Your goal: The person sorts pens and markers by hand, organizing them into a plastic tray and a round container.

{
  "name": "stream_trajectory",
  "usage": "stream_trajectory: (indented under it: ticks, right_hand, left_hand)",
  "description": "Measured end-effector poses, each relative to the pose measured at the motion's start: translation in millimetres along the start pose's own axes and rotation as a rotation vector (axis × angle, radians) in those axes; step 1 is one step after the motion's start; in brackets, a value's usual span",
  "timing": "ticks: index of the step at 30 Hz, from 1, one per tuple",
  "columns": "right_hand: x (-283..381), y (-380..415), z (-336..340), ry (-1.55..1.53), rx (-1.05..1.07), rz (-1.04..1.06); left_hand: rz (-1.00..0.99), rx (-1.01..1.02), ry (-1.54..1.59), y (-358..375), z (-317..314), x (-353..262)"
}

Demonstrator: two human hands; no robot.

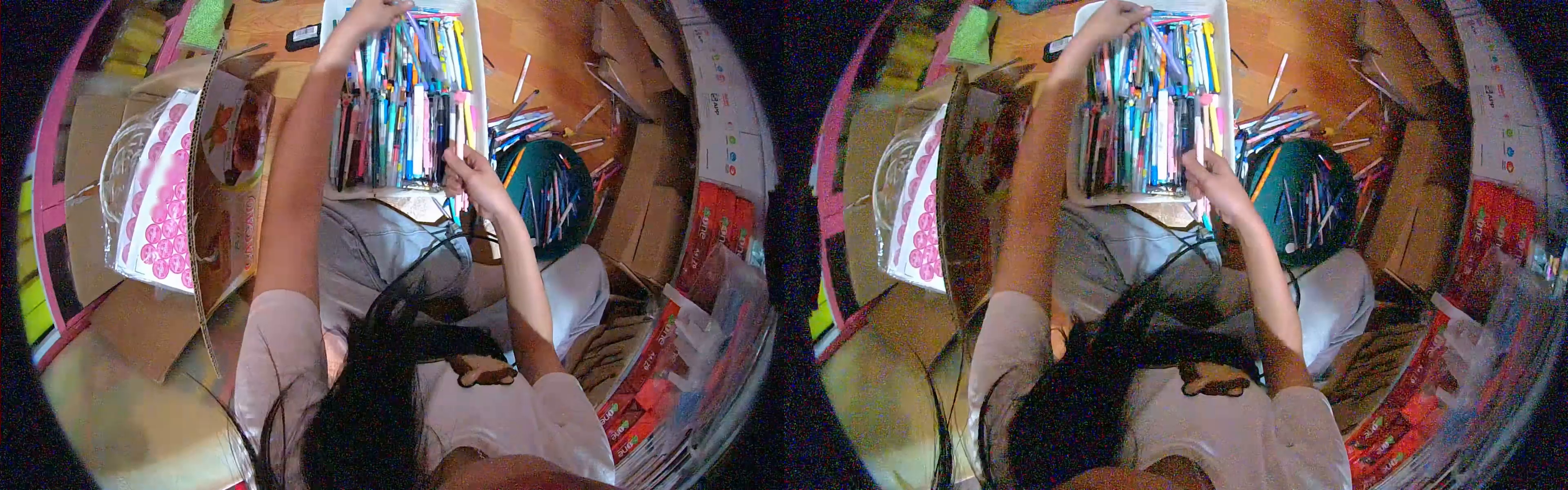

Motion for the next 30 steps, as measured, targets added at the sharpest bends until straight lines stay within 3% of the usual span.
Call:
stream_trajectory:
  ticks: [4,7,10,13,16,17,20,21,22,23,24,26,30]
  right_hand:
    - [3,-1,10,-0.074,-0.014,0.025]
    - [8,1,17,-0.037,-0.055,0.040]
    - [9,3,21,-0.034,-0.072,0.044]
    - [7,1,21,-0.067,-0.072,0.040]
    - [15,5,18,-0.134,-0.091,0.035]
    - [18,5,16,-0.138,-0.090,0.055]
    - [35,3,10,-0.229,-0.076,0.109]
    - [43,2,5,-0.222,-0.054,0.095]
    - [44,-7,8,-0.103,0.024,0.104]
    - [55,-12,5,-0.047,-0.058,0.097]
    - [68,-18,1,0.012,-0.141,0.090]
    - [87,-49,-13,0.161,-0.013,0.164]
    - [112,-126,-29,0.763,-0.044,0.301]
  left_hand:
    - [-0.031,-0.051,-0.336,-35,-2,10]
    - [-0.167,-0.074,-0.573,-91,-28,72]
    - [-0.096,-0.091,-0.534,-52,-29,35]
    - [0.120,0.142,-0.332,-22,-46,24]
    - [0.017,-0.009,-0.208,1,-42,9]
    - [0.002,0.003,-0.275,-9,-47,35]
    - [-0.130,-0.215,-0.129,26,-18,20]
    - [-0.121,-0.377,-0.231,46,-5,11]
    - [-0.111,-0.407,-0.041,67,3,15]
    - [-0.101,-0.434,0.149,88,11,20]
    - [-0.070,-0.495,0.133,113,17,20]
    - [-0.008,-0.623,0.102,152,29,22]
    - [0.043,-0.574,0.118,153,24,49]
Point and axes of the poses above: each hand's wrist, its own y-axis away from the middle knuckle, its own z-axis out of the back of the hand, x = y × z, the point moved 8 cm from there along -y, towards the middle knuckle, and after that the axes turned 1 degree about z, right-handed, at the moved point
